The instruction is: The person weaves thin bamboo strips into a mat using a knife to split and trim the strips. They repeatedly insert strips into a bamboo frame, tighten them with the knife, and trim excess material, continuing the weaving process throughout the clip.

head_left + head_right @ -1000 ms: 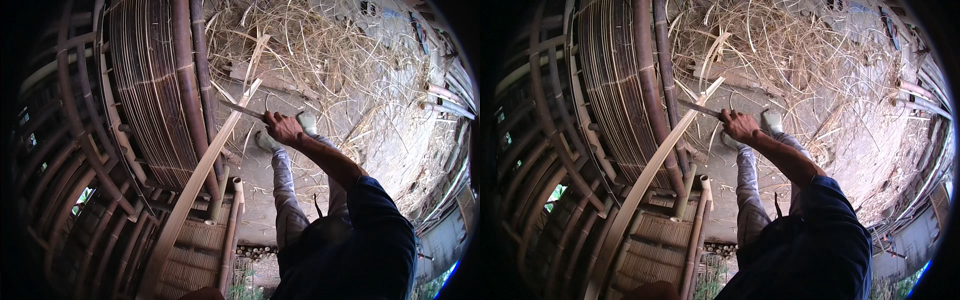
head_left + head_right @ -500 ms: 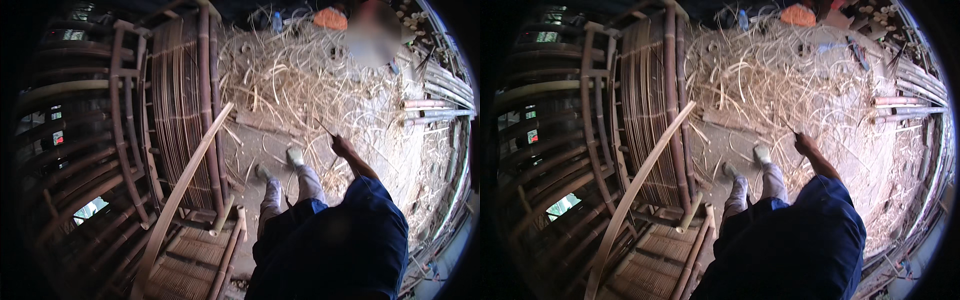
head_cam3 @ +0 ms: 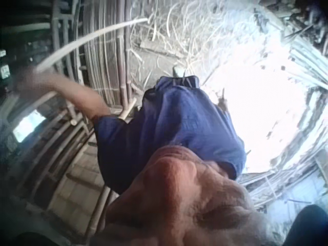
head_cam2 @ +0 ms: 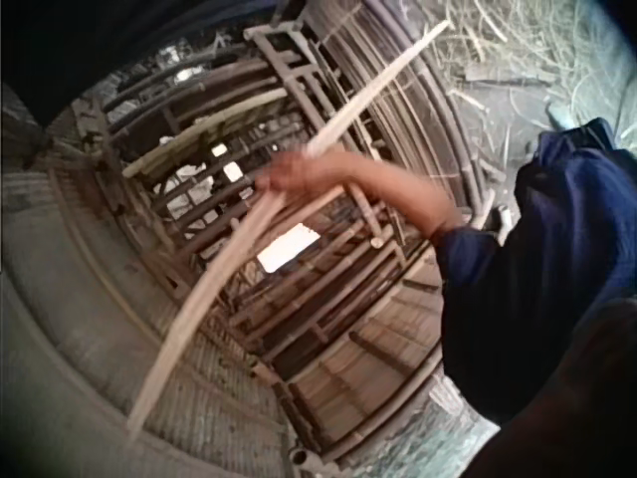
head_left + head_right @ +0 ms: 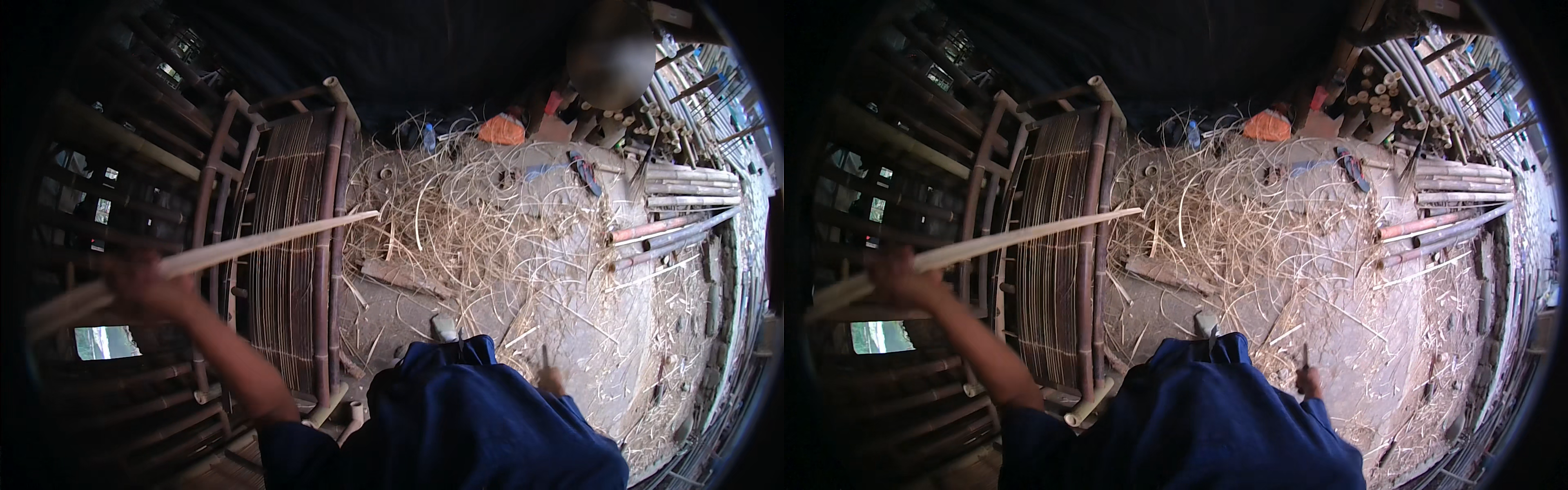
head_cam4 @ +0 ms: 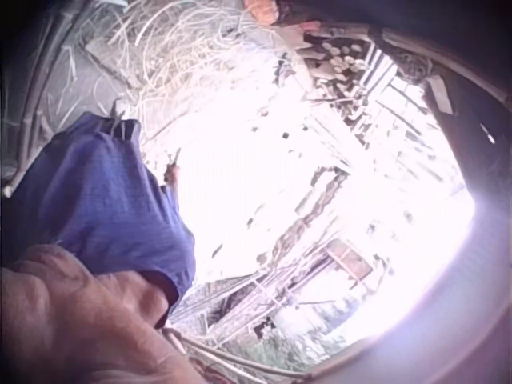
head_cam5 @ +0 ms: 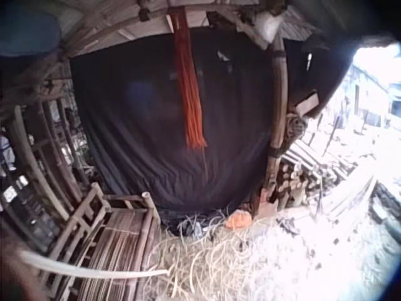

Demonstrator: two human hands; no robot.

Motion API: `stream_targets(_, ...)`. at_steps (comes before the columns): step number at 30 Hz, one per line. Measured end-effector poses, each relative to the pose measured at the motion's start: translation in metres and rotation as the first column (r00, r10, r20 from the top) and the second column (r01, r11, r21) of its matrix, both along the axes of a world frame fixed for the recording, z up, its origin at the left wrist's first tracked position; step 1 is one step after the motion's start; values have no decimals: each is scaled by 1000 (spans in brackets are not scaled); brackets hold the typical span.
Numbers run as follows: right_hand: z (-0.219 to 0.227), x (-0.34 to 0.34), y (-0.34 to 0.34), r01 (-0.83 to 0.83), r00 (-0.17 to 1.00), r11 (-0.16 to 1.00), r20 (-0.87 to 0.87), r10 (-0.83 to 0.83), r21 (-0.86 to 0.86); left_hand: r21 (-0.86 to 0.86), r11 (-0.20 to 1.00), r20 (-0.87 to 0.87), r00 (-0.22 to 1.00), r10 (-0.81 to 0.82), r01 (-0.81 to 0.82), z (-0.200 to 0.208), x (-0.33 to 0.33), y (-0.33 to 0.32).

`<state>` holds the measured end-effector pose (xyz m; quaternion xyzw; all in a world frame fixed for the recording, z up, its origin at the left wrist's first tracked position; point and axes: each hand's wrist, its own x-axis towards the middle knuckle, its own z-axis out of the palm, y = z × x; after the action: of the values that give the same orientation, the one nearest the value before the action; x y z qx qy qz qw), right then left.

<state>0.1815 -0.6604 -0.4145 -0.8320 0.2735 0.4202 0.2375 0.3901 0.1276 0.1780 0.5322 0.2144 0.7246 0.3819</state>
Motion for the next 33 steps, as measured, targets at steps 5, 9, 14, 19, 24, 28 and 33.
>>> stream_targets(5,22,-61,72,280,959,956,-61,-276,85,108,964,52,967,-250,243,-39,70,-55)
stream_targets(9,42,-52,113,196,980,967,3,-200,162,183,949,-112,964,-240,257,-80,87,-70)
stream_targets(14,70,-19,137,119,986,971,93,-141,207,152,915,-274,905,-324,374,-165,93,-63)
stream_targets(19,97,25,148,94,965,963,217,-150,251,120,899,-572,770,-283,420,-203,79,-32)
stream_targets(24,136,72,173,222,883,870,287,-370,440,226,903,-375,888,-265,365,-100,12,-8)
stream_targets(28,176,100,207,92,879,869,371,-301,486,259,925,1,958,-287,277,28,-83,-36)
stream_targets(33,202,125,260,-44,878,815,411,-245,578,338,927,257,932,-256,162,67,-175,-154)
